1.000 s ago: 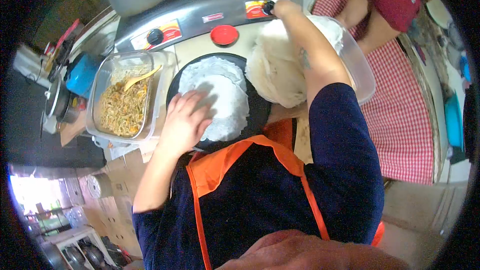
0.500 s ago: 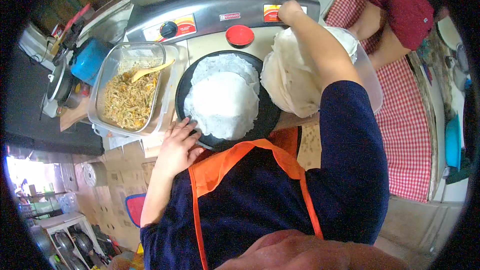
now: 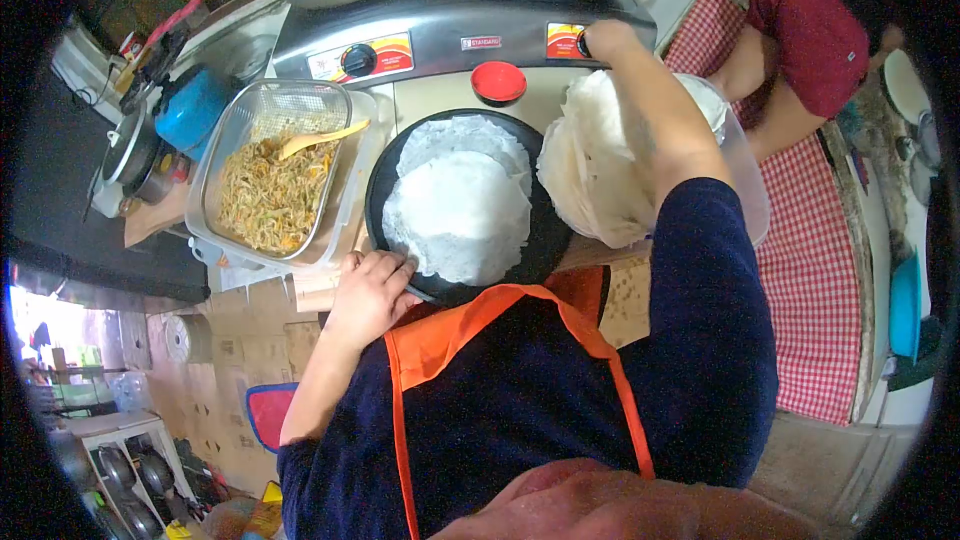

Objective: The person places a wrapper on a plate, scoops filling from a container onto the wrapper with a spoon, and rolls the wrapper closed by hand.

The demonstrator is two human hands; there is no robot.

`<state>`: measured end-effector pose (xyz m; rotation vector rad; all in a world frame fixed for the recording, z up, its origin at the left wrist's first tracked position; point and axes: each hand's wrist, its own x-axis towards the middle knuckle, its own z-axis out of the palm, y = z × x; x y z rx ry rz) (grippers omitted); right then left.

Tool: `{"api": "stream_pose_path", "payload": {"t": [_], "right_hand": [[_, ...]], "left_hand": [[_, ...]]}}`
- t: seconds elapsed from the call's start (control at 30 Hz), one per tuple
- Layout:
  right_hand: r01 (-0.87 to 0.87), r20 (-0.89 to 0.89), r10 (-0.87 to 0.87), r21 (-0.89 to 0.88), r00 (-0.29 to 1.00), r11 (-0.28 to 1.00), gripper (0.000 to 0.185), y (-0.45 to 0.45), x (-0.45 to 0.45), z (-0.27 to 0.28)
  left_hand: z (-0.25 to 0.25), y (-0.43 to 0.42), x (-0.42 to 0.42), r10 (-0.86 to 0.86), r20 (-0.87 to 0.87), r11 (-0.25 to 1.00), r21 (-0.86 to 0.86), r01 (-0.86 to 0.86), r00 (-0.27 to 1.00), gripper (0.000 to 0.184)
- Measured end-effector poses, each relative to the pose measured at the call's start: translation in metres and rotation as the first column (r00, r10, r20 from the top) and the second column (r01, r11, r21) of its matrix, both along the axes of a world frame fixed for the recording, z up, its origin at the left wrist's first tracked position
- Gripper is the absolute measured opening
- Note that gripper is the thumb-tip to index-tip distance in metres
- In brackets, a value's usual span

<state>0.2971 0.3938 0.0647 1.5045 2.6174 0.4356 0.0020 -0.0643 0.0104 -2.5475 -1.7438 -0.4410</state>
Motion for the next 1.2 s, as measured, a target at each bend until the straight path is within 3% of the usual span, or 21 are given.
{"api": "stream_pose_path", "payload": {"t": [0.07,0.1,0.13,0.23,0.3,0.43,0.53,0.63,0.67,0.73,0.93,1.07,1.13,1.2], "right_hand": [[-0.033,0.367,0.014,0.044,0.930,0.999,0.033,-0.008,-0.017,-0.003],[0.119,0.318,-0.166,0.161,0.934,0.980,0.021,0.006,-0.026,-0.027],[0.124,0.316,-0.170,0.159,0.934,0.979,0.021,0.008,-0.025,-0.028],[0.089,0.220,-0.120,0.147,0.968,0.985,0.021,0.000,-0.023,-0.019],[-0.002,0.295,-0.027,0.098,0.955,0.995,0.021,-0.008,-0.019,-0.009],[-0.006,0.251,-0.037,0.170,0.967,0.985,0.021,-0.006,-0.015,-0.007],[-0.009,0.353,-0.009,0.051,0.936,0.999,0.029,-0.033,-0.016,0.030],[-0.025,0.139,0.004,0.147,0.990,0.989,0.025,-0.045,-0.017,0.038],[-0.022,0.144,0.001,0.140,0.990,0.990,0.025,-0.049,-0.018,0.039],[-0.142,0.000,0.145,0.181,0.989,0.973,0.023,-0.076,-0.030,0.055],[-0.343,-0.091,0.363,0.181,0.927,0.922,0.013,-0.145,-0.040,0.061],[-0.386,-0.252,0.371,-0.013,0.894,0.922,0.014,-0.188,-0.041,0.048],[-0.542,-0.289,0.483,-0.175,0.826,0.822,0.015,-0.217,-0.042,0.036],[-0.560,-0.191,0.534,-0.121,0.824,0.820,0.016,-0.237,-0.045,0.020]], "left_hand": [[-0.003,0.001,0.000,0.002,0.044,0.999,-0.039,0.000,0.999,0.047],[-0.003,0.000,0.000,-0.003,0.043,0.999,-0.044,0.005,0.999,0.047],[-0.002,0.000,0.000,0.001,0.052,0.999,-0.047,0.001,0.999,0.047],[-0.003,-0.001,0.002,0.014,0.065,1.000,-0.017,-0.013,0.998,0.047],[-0.004,-0.002,0.002,0.022,0.065,1.000,0.019,-0.023,0.998,0.046],[-0.006,-0.004,0.003,0.026,0.061,0.998,0.048,-0.029,0.998,0.045],[-0.005,-0.004,0.002,0.013,0.054,0.999,0.050,-0.016,0.998,0.045],[-0.007,-0.003,0.003,-0.011,0.047,0.999,0.051,0.009,0.999,0.044],[-0.008,-0.002,0.004,-0.025,0.037,0.998,0.059,0.023,0.999,0.045],[-0.010,0.000,0.005,-0.041,0.055,0.997,0.067,0.038,0.998,0.044],[-0.003,0.007,0.008,-0.073,0.102,0.991,0.117,0.061,0.992,0.046],[-0.008,0.014,0.005,-0.106,0.085,0.990,0.100,0.097,0.991,0.047],[-0.012,0.013,0.004,-0.108,0.094,0.991,0.086,0.100,0.990,0.045],[-0.014,0.012,0.006,-0.158,0.060,0.983,0.099,0.152,0.986,0.043]]}}
